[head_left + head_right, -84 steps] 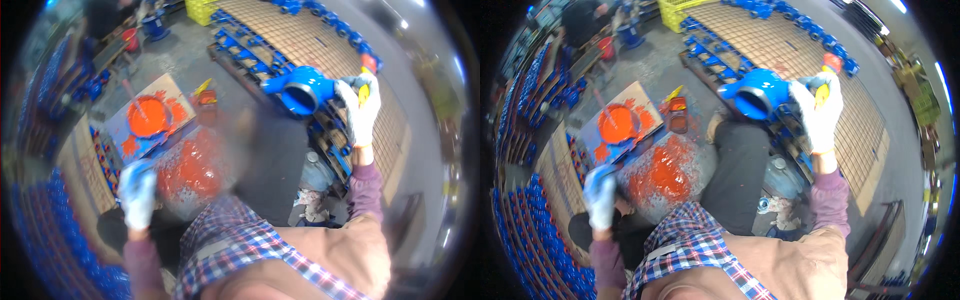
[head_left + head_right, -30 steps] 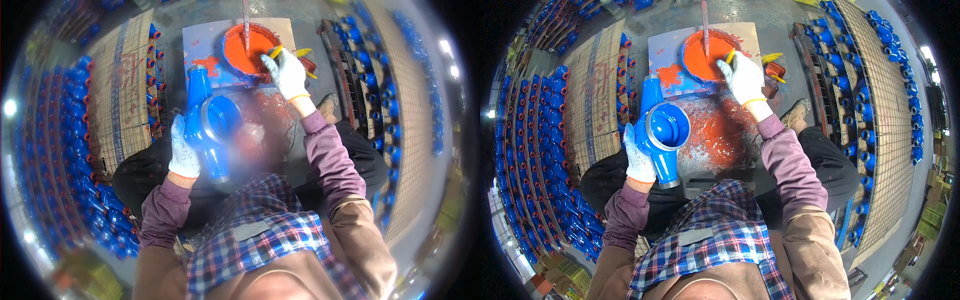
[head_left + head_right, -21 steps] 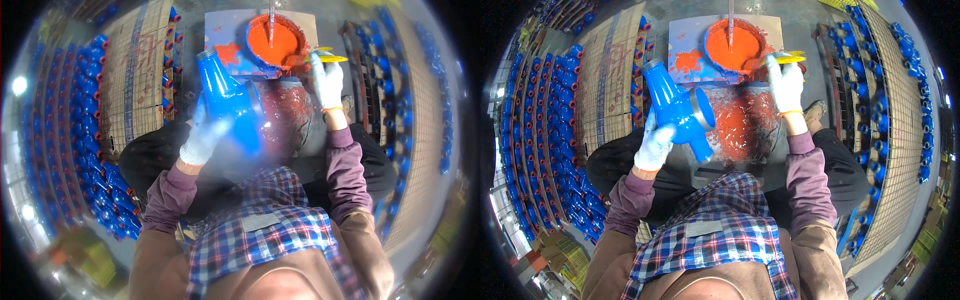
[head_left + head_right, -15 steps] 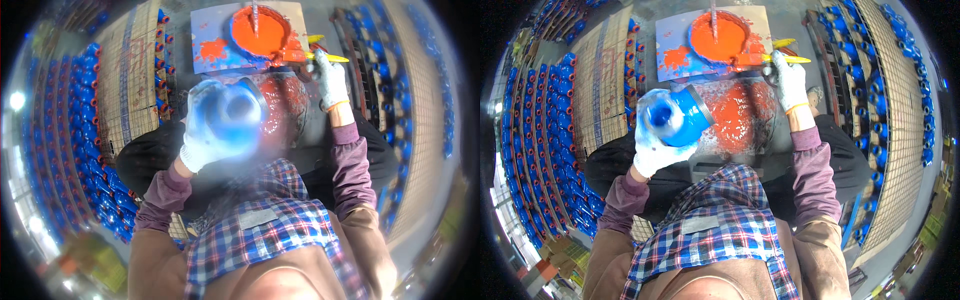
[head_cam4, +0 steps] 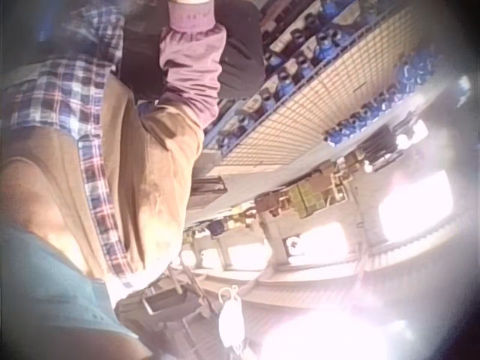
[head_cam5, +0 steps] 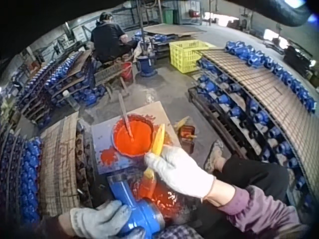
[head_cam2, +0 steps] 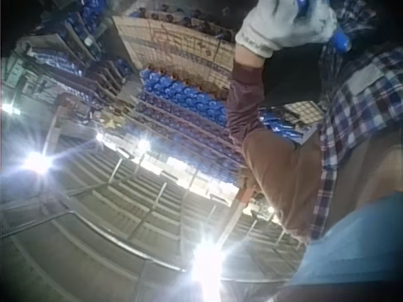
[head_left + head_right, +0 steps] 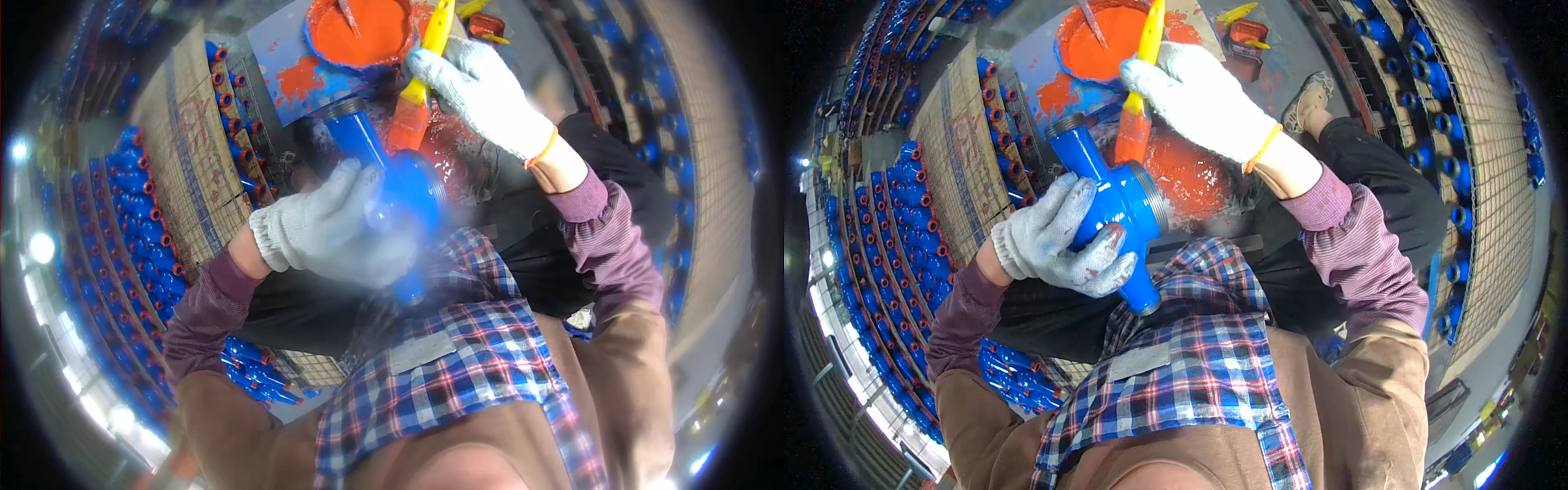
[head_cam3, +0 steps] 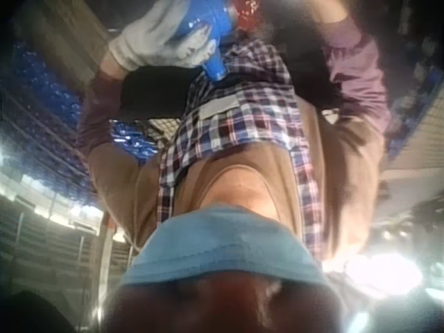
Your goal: Painting blue industrial parts with red paint using a brush and a spray can.
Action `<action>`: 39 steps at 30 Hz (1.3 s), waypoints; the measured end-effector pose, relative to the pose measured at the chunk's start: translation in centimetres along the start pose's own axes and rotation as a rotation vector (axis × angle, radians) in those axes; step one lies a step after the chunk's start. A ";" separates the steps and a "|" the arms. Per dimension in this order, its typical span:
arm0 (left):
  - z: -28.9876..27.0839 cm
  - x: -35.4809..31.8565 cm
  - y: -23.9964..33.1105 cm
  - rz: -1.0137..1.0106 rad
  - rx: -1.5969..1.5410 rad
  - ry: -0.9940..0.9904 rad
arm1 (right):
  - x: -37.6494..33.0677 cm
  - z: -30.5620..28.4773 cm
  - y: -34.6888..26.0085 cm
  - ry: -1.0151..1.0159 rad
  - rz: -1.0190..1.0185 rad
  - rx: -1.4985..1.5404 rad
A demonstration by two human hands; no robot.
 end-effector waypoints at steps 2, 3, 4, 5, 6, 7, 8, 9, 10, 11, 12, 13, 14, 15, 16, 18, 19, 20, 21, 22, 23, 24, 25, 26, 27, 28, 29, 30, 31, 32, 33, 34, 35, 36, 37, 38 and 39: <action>0.3 -0.1 0.0 -0.014 -0.018 -0.005 | -0.4 -0.9 -0.9 -0.023 0.008 -0.012; 0.3 -0.1 -0.2 -0.050 -0.020 0.011 | -0.8 -1.6 -1.7 -0.015 -0.125 -0.110; 0.4 -0.1 -0.3 -0.087 -0.021 0.027 | -1.2 -2.0 -2.7 -0.009 -0.258 -0.207; 0.6 0.0 -0.4 -0.156 -0.042 0.029 | -1.8 -2.3 -3.5 -0.016 -0.169 -0.148; 0.7 0.0 -0.6 -0.221 -0.035 0.015 | -2.4 -2.5 -4.4 -0.015 -0.163 -0.143; 0.7 -0.1 -0.7 -0.256 -0.012 0.029 | -3.0 -2.8 -5.3 0.017 -0.229 -0.161; 0.6 -0.3 -0.6 -0.290 0.013 0.043 | -3.4 -3.0 -5.9 0.049 -0.295 -0.179; 0.6 -0.2 -0.8 -0.434 -0.076 0.021 | -4.0 -2.9 -5.5 0.140 -0.320 -0.073; 0.7 -0.7 -0.9 -0.412 -0.053 0.016 | -4.6 -2.9 -5.6 0.144 -0.319 -0.072; 0.8 -0.7 -0.9 -0.514 -0.072 0.103 | -5.4 -2.9 -5.8 0.163 -0.310 -0.019; 1.0 -0.5 -0.8 -0.616 -0.090 0.194 | -6.0 -3.0 -6.1 0.181 -0.303 0.032; 1.0 -0.2 -0.5 -0.756 -0.140 0.286 | -6.5 -3.1 -6.2 0.178 -0.333 0.057; 1.1 0.0 -0.1 -0.896 -0.191 0.379 | -7.1 -3.3 -6.6 0.174 -0.353 -0.118; 1.8 -0.1 0.2 -0.956 -0.135 0.467 | -7.4 -3.4 -6.5 0.188 -0.401 -0.052; 2.0 0.2 0.9 -0.954 -0.133 0.468 | -7.8 -3.3 -6.3 0.201 -0.449 0.013; 2.9 -0.8 1.7 -1.613 -0.353 0.492 | -8.2 -3.6 -5.8 0.179 -0.473 0.011; 3.6 -0.8 2.0 -1.770 -0.543 0.634 | -8.4 -3.7 -5.6 0.133 -0.537 -0.054; 3.9 -0.7 2.0 -1.770 -0.539 0.639 | -8.7 -3.5 -5.4 0.087 -0.601 -0.118; 4.5 -0.6 1.9 -1.923 -0.835 0.867 | -9.0 -3.4 -5.1 0.122 -0.576 -0.142; 5.1 -0.2 1.8 -2.042 -1.149 1.102 | -9.0 -3.5 -5.1 0.122 -0.580 -0.143; 5.0 0.6 1.7 -2.119 -1.448 1.105 | -8.9 -3.5 -5.0 0.069 -0.576 -0.180; 5.0 0.5 1.5 -2.117 -1.441 1.114 | -9.0 -3.4 -5.1 0.013 -0.572 -0.212; 5.3 0.4 1.2 -2.112 -1.586 1.257 | -9.2 -3.7 -4.9 -0.079 -0.502 -0.286; 5.6 0.3 0.9 -2.089 -1.733 1.404 | -9.5 -3.9 -4.1 -0.082 -0.510 -0.284; 5.9 0.1 0.5 -2.081 -1.735 1.409 | -10.0 -4.0 -2.8 -0.088 -0.492 -0.259; 6.5 -0.2 0.4 -2.084 -1.838 1.427 | -10.2 -4.1 -2.1 -0.098 -0.474 -0.233; 7.0 -0.7 0.4 -2.080 -1.944 1.443 | -10.2 -4.5 -2.2 -0.103 -0.483 -0.234; 7.5 -1.8 0.5 -2.071 -1.932 1.462 | -10.1 -4.6 -2.4 -0.134 -0.559 -0.320; 8.0 -2.6 0.5 -1.816 -2.177 1.360 | -9.9 -4.6 -2.7 -0.162 -0.638 -0.411; 8.2 -3.3 0.6 -1.542 -2.383 1.240 | -9.8 -4.7 -3.5 -0.169 -0.653 -0.411; 7.9 -3.3 0.2 -1.604 -2.318 1.243 | -9.7 -5.2 -4.5 -0.129 -0.604 -0.389; 7.6 -2.9 -0.1 -1.583 -2.316 1.263 | -9.4 -5.6 -5.0 -0.090 -0.555 -0.368; 7.1 -2.9 -0.4 -1.735 -2.064 1.230 | -8.7 -5.5 -5.6 0.067 -0.635 -0.235; 6.6 -2.6 -0.6 -1.863 -1.806 1.197 | -7.7 -5.8 -5.8 0.115 -0.604 -0.180; 6.9 -3.1 -0.8 -1.965 -1.723 1.393 | -6.9 -5.4 -5.9 0.189 -0.368 -0.063; 6.4 -3.6 -0.7 -1.950 -1.722 1.422 | -6.5 -5.2 -5.7 0.260 -0.128 0.051; 5.3 -4.1 -1.0 -1.906 -1.566 0.999 | -5.1 -5.1 -4.6 0.310 -0.173 -0.016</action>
Point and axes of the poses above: each hand's wrist, its own x-axis towards the middle knuckle, its own z-axis out of the palm, y = z × x, the point moved 3 cm from there along x, towards the middle knuckle, and after that the axes turned 10 degrees about y, right-handed, at the moved point
